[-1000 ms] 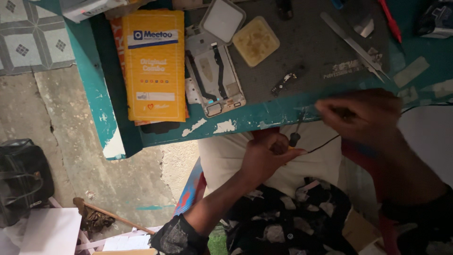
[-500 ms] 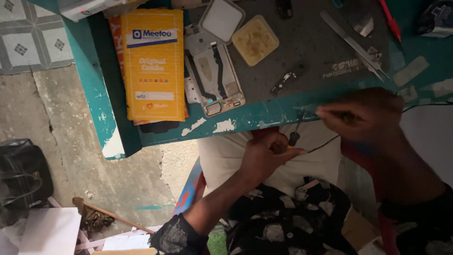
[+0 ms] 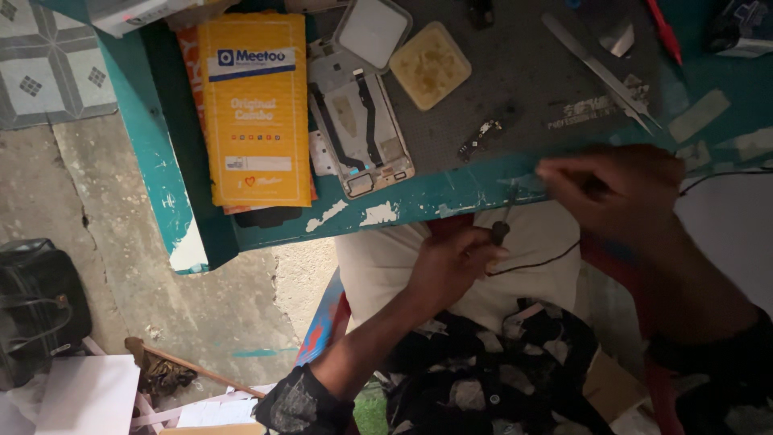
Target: The person uses a soldering iron to work on a small electronic component on a cluttered workbench. They hold the component with their left hand and apply the soldering iron with their right hand, occasionally adjusting the component's position.
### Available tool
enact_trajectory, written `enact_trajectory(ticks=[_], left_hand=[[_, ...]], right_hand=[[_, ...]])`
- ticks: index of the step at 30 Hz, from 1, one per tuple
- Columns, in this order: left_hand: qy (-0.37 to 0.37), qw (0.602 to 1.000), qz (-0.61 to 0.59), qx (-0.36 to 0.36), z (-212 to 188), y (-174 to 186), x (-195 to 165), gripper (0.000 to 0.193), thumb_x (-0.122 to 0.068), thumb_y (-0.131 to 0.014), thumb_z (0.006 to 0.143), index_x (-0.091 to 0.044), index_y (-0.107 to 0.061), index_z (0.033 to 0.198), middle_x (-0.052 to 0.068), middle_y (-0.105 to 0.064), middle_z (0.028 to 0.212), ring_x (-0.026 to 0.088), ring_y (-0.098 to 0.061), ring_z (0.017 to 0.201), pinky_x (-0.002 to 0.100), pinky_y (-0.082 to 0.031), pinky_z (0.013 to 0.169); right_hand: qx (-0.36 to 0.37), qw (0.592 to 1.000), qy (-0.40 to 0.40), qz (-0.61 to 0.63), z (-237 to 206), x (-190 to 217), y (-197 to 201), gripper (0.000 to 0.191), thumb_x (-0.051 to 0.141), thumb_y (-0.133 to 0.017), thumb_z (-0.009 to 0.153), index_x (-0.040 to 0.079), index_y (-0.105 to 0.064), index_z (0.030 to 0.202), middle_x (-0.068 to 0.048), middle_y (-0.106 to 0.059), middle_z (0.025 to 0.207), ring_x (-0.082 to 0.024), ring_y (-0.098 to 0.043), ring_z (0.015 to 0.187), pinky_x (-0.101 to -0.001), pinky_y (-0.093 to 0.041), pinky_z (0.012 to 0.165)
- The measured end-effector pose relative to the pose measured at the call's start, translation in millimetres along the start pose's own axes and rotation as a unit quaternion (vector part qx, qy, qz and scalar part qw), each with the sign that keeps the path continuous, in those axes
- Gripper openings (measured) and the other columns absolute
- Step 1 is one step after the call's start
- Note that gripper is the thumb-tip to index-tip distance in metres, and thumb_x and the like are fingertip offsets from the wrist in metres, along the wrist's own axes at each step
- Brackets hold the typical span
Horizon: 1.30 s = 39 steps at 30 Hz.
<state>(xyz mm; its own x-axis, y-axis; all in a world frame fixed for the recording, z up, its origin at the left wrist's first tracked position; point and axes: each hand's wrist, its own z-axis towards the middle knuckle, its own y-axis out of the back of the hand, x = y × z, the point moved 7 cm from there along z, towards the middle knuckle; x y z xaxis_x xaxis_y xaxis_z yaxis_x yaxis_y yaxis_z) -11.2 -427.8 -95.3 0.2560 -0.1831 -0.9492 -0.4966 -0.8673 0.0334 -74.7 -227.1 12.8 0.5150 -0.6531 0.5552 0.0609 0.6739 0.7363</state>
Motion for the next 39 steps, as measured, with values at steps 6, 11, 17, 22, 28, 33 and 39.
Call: enact_trajectory(ticks=[6,11,17,22,28,33,39], left_hand=[[0.023,0.998,-0.053,0.035,-0.7,-7.2,10.4,0.022,-0.015,-0.064,0.104,0.001,-0.070,0.118,0.011,-0.076,0.092,0.016,-0.076,0.081,0.030,-0.063,0.069],[-0.001,0.992,-0.105,0.068,-1.5,-12.7,12.4,0.024,-0.002,-0.051,0.108,0.000,-0.063,0.129,0.011,-0.074,0.108,0.018,-0.076,0.097,0.030,-0.067,0.076],[-0.024,0.985,-0.140,0.098,-5.3,-14.0,7.6,0.034,0.004,-0.047,0.104,0.000,-0.061,0.134,0.011,-0.072,0.114,0.019,-0.073,0.103,0.032,-0.065,0.079],[0.007,0.986,-0.133,0.099,-3.8,-15.7,9.7,0.026,-0.001,-0.048,0.110,0.001,-0.062,0.133,0.011,-0.071,0.113,0.018,-0.072,0.098,0.031,-0.064,0.078],[0.003,0.982,-0.155,0.110,-3.3,-15.4,7.8,0.030,-0.002,-0.040,0.111,0.000,-0.060,0.134,0.010,-0.071,0.109,0.017,-0.072,0.097,0.030,-0.061,0.077],[0.019,0.981,-0.156,0.118,-2.1,-16.6,7.7,0.027,-0.002,-0.043,0.112,0.000,-0.060,0.133,0.009,-0.071,0.110,0.016,-0.071,0.099,0.030,-0.062,0.079],[0.014,0.981,-0.156,0.116,-1.4,-14.8,2.5,0.028,-0.001,-0.041,0.111,0.002,-0.059,0.132,0.010,-0.071,0.110,0.017,-0.072,0.099,0.030,-0.063,0.080]], right_hand=[[0.019,0.999,0.029,0.003,0.5,3.8,-1.6,0.015,0.012,-0.084,0.095,0.000,-0.078,0.101,-0.007,-0.070,0.070,-0.009,-0.061,0.055,-0.0236,-0.045,0.044],[0.032,0.997,0.059,0.029,1.7,7.7,-1.1,0.016,0.014,-0.082,0.096,0.001,-0.076,0.102,-0.010,-0.073,0.078,-0.009,-0.064,0.059,-0.0222,-0.047,0.046],[0.004,0.999,-0.033,-0.001,0.5,0.2,1.0,0.013,0.012,-0.082,0.100,0.000,-0.078,0.104,-0.008,-0.071,0.076,-0.009,-0.060,0.056,-0.0231,-0.044,0.045],[0.033,0.999,-0.019,0.016,-1.2,3.8,-2.5,0.015,0.014,-0.082,0.096,0.002,-0.078,0.103,-0.007,-0.070,0.073,-0.008,-0.059,0.055,-0.0228,-0.044,0.044],[0.015,1.000,0.001,0.003,0.9,3.8,-0.6,0.015,0.016,-0.083,0.095,0.003,-0.078,0.101,-0.007,-0.069,0.072,-0.009,-0.059,0.055,-0.0246,-0.043,0.044],[0.024,0.999,-0.027,-0.001,1.7,-1.0,-1.7,0.014,0.015,-0.082,0.098,0.003,-0.078,0.105,-0.007,-0.071,0.074,-0.008,-0.060,0.054,-0.0222,-0.043,0.044],[0.021,1.000,0.007,0.009,2.2,2.2,-1.8,0.014,0.015,-0.081,0.096,0.004,-0.078,0.104,-0.008,-0.071,0.074,-0.008,-0.061,0.056,-0.0225,-0.043,0.046]])
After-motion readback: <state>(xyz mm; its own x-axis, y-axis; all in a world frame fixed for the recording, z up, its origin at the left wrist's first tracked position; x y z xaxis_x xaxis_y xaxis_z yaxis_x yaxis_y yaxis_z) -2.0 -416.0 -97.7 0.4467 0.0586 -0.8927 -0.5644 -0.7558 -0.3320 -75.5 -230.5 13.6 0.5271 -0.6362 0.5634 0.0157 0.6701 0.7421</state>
